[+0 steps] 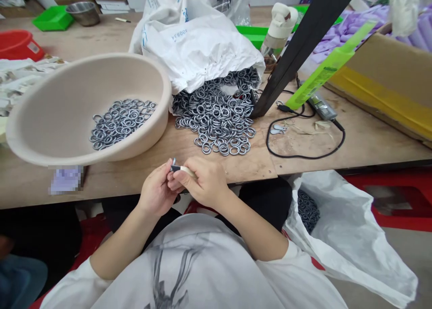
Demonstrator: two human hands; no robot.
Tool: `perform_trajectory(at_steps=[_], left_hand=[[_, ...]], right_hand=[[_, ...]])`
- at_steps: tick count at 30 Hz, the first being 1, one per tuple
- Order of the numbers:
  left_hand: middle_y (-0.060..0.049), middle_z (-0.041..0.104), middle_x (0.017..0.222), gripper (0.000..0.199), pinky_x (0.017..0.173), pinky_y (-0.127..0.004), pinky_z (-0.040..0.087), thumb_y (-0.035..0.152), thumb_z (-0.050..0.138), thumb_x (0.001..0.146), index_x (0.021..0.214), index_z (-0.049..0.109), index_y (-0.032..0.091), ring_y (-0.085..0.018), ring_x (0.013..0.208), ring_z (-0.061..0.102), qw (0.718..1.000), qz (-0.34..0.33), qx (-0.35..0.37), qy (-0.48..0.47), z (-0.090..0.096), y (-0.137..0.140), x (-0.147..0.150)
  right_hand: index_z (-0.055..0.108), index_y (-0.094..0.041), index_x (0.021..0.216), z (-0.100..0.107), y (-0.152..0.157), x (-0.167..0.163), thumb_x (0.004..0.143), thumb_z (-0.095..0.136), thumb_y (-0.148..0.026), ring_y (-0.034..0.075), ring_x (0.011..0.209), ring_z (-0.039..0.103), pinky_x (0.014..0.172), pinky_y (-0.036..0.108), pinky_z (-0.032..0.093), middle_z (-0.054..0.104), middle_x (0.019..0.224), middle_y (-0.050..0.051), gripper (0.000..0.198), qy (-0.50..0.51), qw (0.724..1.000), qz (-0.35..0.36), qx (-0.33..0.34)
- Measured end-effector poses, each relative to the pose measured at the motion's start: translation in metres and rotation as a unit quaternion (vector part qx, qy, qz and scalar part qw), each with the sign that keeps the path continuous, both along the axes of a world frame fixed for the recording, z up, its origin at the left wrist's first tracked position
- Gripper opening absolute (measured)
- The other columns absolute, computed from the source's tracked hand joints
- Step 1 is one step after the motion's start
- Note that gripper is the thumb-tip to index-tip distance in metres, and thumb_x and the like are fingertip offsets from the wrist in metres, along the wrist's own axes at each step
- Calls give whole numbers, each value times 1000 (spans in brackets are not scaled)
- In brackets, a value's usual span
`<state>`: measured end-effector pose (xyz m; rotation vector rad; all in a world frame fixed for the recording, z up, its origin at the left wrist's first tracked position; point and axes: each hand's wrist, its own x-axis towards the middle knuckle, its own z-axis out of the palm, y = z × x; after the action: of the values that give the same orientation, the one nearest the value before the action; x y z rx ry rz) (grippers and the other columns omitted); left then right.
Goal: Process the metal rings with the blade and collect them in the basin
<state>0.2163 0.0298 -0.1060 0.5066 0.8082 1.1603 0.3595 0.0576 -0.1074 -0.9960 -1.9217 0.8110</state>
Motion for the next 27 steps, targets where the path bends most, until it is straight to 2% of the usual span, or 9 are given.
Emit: perform_trajectory(at_steps=[6, 8, 11, 13, 15, 18, 21, 24, 27], left_hand=[[6, 32, 49, 49, 47, -20, 28, 47, 70, 84, 58, 40, 18, -7, 46, 27, 1000, -9, -6, 0, 0, 0, 1], [6, 30, 49, 48, 47, -21, 28, 47, 68, 85, 58, 41, 19, -7, 46, 26, 999, -30, 8, 5, 2, -2, 0], [5, 32, 48, 48, 50, -24, 31, 47, 65, 87, 55, 42, 19, -8, 47, 30, 994, -91, 55, 28, 3, -9, -2], [3, 37, 48, 49, 51, -25, 34, 47, 64, 88, 54, 45, 18, -9, 48, 35, 989, -117, 72, 50, 2, -11, -4], [1, 46, 51, 46, 53, -25, 37, 48, 65, 88, 57, 53, 16, -10, 50, 42, 989, -109, 61, 81, -1, -10, -8], [-6, 67, 73, 31, 59, -23, 44, 44, 72, 84, 84, 72, 13, -11, 60, 54, 990, -82, 33, 113, -9, -4, -16], [-7, 72, 89, 32, 66, -23, 51, 32, 77, 78, 104, 73, 14, -10, 67, 60, 994, -37, 9, 100, -15, 3, -24], [-6, 70, 89, 27, 68, -23, 54, 24, 78, 70, 94, 73, 13, -10, 69, 62, 996, 4, -18, 92, -15, 9, -31], [-5, 67, 92, 29, 70, -23, 55, 28, 79, 69, 92, 71, 13, -11, 74, 63, 995, 31, -18, 94, -15, 14, -32]], right_hand=[[50, -20, 65, 1, -8, -2, 100, 42, -54, 13, 57, 46, 57, 28, 29, 52, 61, 0, 50, -57, 998, 5, 31], [48, -20, 65, -3, -2, -1, 100, 40, -56, 12, 56, 45, 57, 28, 29, 50, 59, -1, 51, -57, 998, 3, 9], [46, -21, 65, -11, 19, 3, 102, 33, -58, 13, 57, 46, 57, 27, 29, 48, 58, -2, 54, -86, 993, -74, -43], [54, -20, 70, -12, 35, 5, 102, 36, -55, 16, 62, 51, 58, 27, 29, 56, 64, 0, 50, -168, 975, -137, -53], [65, -20, 89, -10, 49, 2, 98, 49, -51, 20, 73, 60, 60, 28, 31, 68, 84, 5, 36, -276, 947, -160, -28], [67, -19, 110, -2, 64, -9, 95, 59, -42, 25, 85, 66, 62, 30, 35, 69, 109, 11, 29, -408, 899, -159, 4], [68, -15, 108, 3, 73, -17, 100, 48, -31, 28, 90, 68, 64, 32, 39, 68, 110, 16, 27, -471, 870, -149, -2], [67, -14, 107, 3, 76, -15, 99, 46, -24, 29, 93, 67, 68, 34, 42, 67, 111, 17, 25, -453, 879, -148, -7], [65, -16, 97, 1, 68, -6, 96, 52, -26, 25, 90, 64, 72, 33, 43, 68, 102, 12, 17, -297, 947, -116, -44]])
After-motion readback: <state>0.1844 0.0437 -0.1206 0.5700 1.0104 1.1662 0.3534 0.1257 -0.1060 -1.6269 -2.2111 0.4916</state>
